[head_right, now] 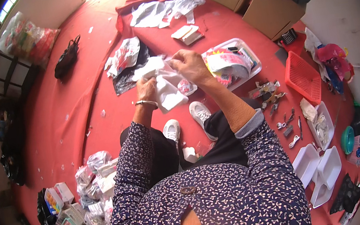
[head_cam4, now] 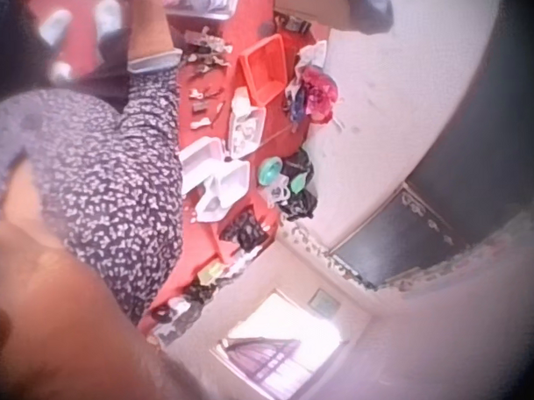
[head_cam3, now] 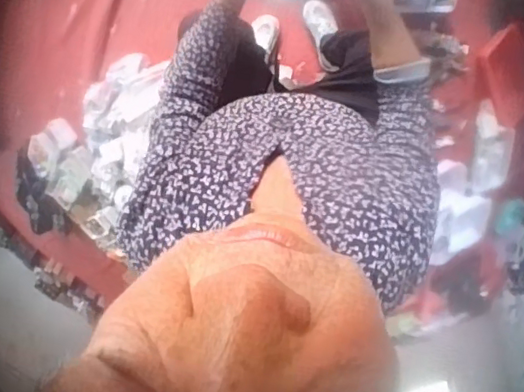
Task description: The person sits on the floor and sorts through various small accessories, including watches and cables, from plastic bags and containers. They remove items from packaging, inspect them, and place them into different white plastic bins or onto the floor.
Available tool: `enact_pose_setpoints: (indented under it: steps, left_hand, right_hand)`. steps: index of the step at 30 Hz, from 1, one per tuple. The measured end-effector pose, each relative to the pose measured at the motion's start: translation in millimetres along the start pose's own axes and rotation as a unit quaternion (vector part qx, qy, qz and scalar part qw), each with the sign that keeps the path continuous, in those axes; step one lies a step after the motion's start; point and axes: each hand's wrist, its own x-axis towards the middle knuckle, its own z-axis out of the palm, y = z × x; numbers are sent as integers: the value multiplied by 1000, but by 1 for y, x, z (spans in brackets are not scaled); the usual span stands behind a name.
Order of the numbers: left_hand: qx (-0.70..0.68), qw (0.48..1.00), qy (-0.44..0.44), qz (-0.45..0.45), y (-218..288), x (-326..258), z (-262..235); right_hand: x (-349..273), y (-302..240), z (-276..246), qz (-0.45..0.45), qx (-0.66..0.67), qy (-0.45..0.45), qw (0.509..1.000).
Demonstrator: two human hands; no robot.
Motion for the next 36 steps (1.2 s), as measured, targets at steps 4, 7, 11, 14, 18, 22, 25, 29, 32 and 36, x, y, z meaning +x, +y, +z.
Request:
enact_pose_setpoints:
  steps: [4, 7, 11, 14, 18, 22, 25, 29, 32, 36]
  left_hand:
    - [0, 996, 43, 77, -12, -3, -1]
    - [-183, 982, -39, 31, 5, -19, 11]
    - [-243, 968, -64, -14, 15, -13, 3]
    - [64, 990, -86, 93, 16, -14, 1]
    - [53, 990, -121, 41, 12, -11, 1]
    - [24, 974, -171, 147, -4, -4, -3]
    - [-144, 966, -203, 69, 22, -14, 1]
    - [-375, 904, -188, -77, 29, -18, 6]
    - [-384, 902, -179, -83, 30, -17, 9]
    - [-400, 896, -165, -102, 27, -12, 8]
  right_hand:
    - [2, 21, 28, -137, -114, -76, 981]
    - [4, 12, 28, -123, -122, -152, 973]
    - [11, 11, 26, -171, -138, -138, 966]
    - [13, 17, 28, -211, -217, -100, 948]
    - [17, 17, 30, -191, -258, -74, 944]
    - [19, 17, 33, -187, -261, -53, 946]
    - [22, 20, 34, -200, -274, -49, 939]
    - [24, 20, 33, -202, -261, -40, 943]
    - [27, 17, 27, -169, -236, -46, 956]
    - [31, 18, 20, -98, -127, -62, 985]
